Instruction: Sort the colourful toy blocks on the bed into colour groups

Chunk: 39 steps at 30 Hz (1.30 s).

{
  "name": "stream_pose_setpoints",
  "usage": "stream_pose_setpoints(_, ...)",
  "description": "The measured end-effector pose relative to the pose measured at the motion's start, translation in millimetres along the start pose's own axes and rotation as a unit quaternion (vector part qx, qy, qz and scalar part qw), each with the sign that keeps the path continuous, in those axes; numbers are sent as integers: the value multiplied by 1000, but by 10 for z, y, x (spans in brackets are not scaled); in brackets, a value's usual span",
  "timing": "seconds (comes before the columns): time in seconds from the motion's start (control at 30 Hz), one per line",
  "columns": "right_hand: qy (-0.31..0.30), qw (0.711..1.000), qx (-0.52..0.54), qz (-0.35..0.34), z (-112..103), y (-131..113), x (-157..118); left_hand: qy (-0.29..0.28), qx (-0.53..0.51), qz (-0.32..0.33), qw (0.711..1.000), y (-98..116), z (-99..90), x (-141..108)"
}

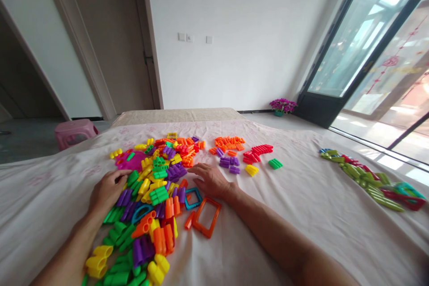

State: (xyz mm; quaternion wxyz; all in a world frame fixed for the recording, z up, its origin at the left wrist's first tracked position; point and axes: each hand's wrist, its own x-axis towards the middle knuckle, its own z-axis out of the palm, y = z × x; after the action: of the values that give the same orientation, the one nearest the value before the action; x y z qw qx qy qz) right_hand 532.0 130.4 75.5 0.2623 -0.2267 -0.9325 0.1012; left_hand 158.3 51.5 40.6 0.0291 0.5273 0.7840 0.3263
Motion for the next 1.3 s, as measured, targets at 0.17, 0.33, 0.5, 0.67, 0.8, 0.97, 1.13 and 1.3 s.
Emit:
stream_pose_setpoints(0.17, -39, 998, 4, -54, 20, -22, 6, -1, -6, 1, 1000, -16, 15, 9)
stream_pose_setpoints(0.33, -33, 999, -7, -29, 42, -33, 20, -7, -3, -1, 1000, -41, 27, 15)
stream_pose_setpoints(0.5, -23, 999, -40, 3, 67, -114, 88, -14, 2, -10, 1000, -39, 20, 21)
stream_pose_setpoints(0.67, -50, 998, -28, -26, 68, -126, 136, -13, -4, 2, 1000, -57, 26, 25)
stream_pose_setpoints(0.8, -41, 998, -17, -50, 91, -89, 141, -7, -4, 0, 1000, -63, 29, 23)
stream_pose_setpoints(0.97, -36, 998, -21, -46, 128, -78, 147, -11, -4, 0, 1000, -53, 29, 22)
stream_pose_setpoints(1.13, -36, 998, -1, -48, 95, -100, 138, -7, -4, 6, 1000, -46, 24, 16)
stream_pose_setpoints(1.3, -38, 997, 27, -67, 107, -66, 124, -11, 0, 0, 1000, -28, 15, 6)
